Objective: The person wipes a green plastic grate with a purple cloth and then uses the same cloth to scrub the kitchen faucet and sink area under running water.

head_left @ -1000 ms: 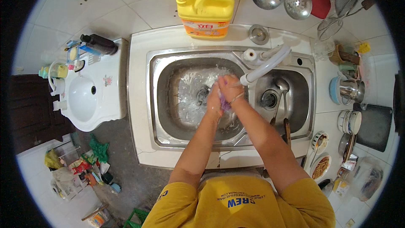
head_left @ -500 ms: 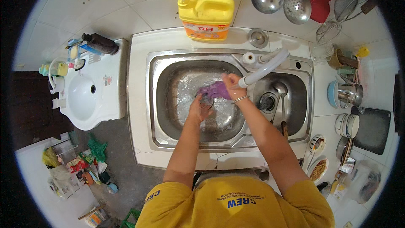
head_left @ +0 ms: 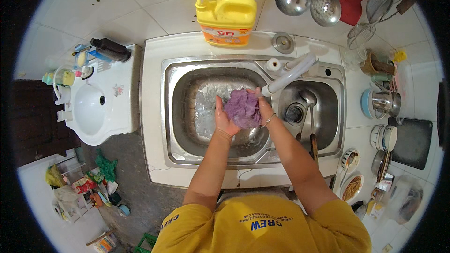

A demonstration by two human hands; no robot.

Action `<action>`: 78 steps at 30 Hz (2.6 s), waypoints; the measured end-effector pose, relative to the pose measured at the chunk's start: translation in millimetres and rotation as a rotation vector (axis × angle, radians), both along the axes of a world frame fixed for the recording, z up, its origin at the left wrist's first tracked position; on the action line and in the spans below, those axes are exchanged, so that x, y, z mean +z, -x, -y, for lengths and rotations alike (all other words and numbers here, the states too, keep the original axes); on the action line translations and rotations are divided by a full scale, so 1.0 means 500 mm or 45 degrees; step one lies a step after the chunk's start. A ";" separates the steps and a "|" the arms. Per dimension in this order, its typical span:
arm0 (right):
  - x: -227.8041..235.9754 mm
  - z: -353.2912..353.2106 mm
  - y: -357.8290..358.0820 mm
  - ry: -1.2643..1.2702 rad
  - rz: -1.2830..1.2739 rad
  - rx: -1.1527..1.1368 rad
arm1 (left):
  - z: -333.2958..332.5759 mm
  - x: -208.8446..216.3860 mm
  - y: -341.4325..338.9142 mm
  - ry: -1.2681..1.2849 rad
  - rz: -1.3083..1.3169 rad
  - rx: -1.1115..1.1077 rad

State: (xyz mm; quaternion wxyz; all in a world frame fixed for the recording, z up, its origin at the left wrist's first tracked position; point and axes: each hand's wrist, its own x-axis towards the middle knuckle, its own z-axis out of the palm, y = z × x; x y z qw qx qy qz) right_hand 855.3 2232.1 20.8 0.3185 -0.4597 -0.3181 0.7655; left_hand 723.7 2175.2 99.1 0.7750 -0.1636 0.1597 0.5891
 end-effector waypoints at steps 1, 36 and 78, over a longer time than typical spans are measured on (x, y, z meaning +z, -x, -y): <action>0.003 0.006 -0.014 0.301 -0.324 0.012 | -0.003 0.007 0.002 -0.012 -0.016 -0.004; 0.130 -0.002 0.062 -0.483 1.265 0.197 | 0.001 -0.170 -0.010 0.266 -0.802 -0.198; 0.143 0.089 0.116 -1.110 0.953 0.208 | 0.005 -0.298 0.030 -0.111 -0.348 0.108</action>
